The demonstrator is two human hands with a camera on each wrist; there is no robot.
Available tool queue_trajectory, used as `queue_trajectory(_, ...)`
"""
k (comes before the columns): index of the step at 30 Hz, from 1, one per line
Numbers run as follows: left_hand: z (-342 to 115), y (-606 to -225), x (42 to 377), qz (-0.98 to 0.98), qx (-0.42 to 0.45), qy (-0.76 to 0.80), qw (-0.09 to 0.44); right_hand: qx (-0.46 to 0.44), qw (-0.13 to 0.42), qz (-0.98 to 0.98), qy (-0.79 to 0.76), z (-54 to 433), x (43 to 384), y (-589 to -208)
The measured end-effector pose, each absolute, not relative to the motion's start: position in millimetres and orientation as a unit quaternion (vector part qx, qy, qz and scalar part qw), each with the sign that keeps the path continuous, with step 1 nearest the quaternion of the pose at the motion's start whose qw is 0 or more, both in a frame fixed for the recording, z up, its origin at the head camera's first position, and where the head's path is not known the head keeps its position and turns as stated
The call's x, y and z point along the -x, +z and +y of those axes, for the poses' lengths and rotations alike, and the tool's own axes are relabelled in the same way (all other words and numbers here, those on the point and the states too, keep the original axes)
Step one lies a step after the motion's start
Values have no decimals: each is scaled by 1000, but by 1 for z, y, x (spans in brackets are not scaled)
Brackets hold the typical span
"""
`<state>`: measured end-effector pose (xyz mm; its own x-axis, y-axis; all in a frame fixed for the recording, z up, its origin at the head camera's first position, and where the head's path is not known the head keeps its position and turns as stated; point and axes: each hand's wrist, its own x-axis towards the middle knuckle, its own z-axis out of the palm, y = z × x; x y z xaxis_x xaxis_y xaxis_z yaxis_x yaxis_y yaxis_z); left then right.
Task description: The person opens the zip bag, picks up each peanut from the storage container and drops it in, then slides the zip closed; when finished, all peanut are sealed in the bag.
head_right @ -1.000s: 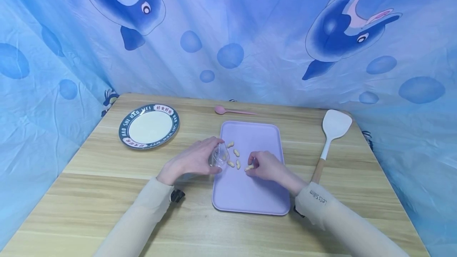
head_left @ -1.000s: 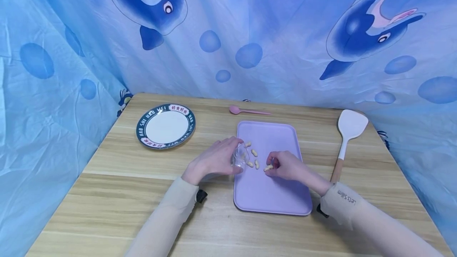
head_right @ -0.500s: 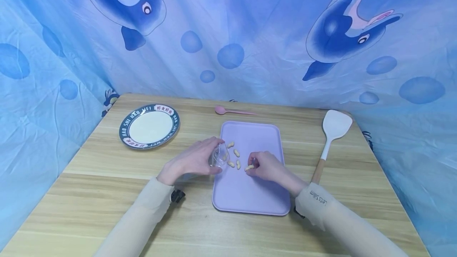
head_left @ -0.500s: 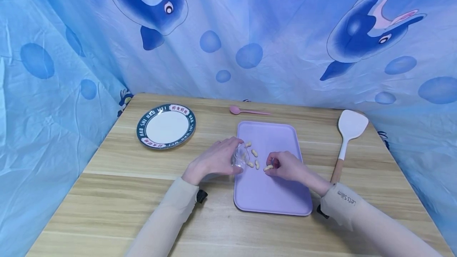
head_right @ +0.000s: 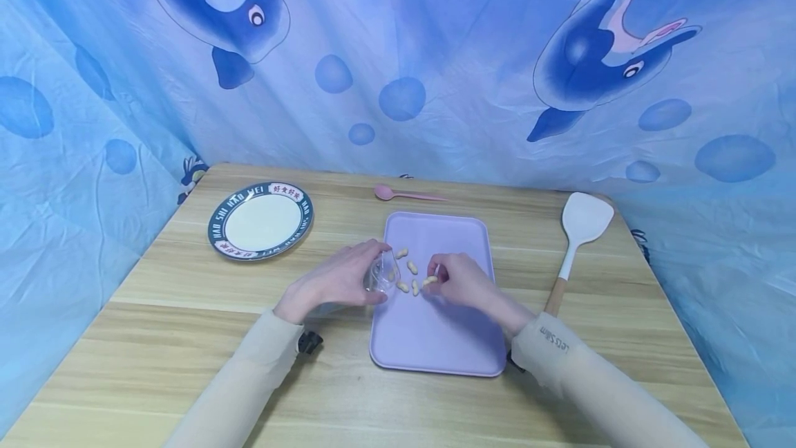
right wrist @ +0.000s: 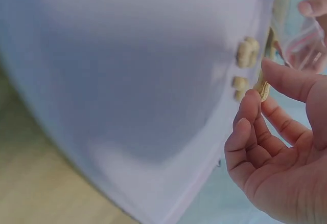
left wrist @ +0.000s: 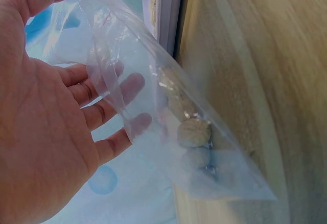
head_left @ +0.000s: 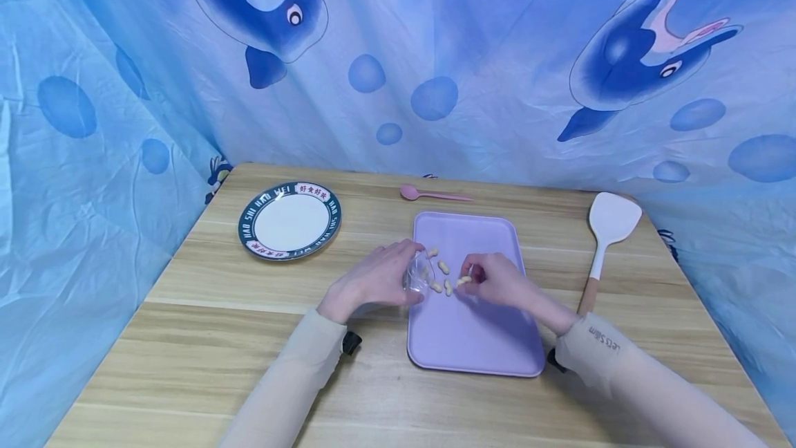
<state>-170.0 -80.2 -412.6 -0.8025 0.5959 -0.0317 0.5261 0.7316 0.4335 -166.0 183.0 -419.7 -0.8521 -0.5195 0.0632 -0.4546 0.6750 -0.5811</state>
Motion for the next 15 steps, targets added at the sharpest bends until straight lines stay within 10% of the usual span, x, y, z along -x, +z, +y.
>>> queue_trajectory(15,-82,-412,169,923,-308,218,79,302,59,898,-315,152,175,-392)
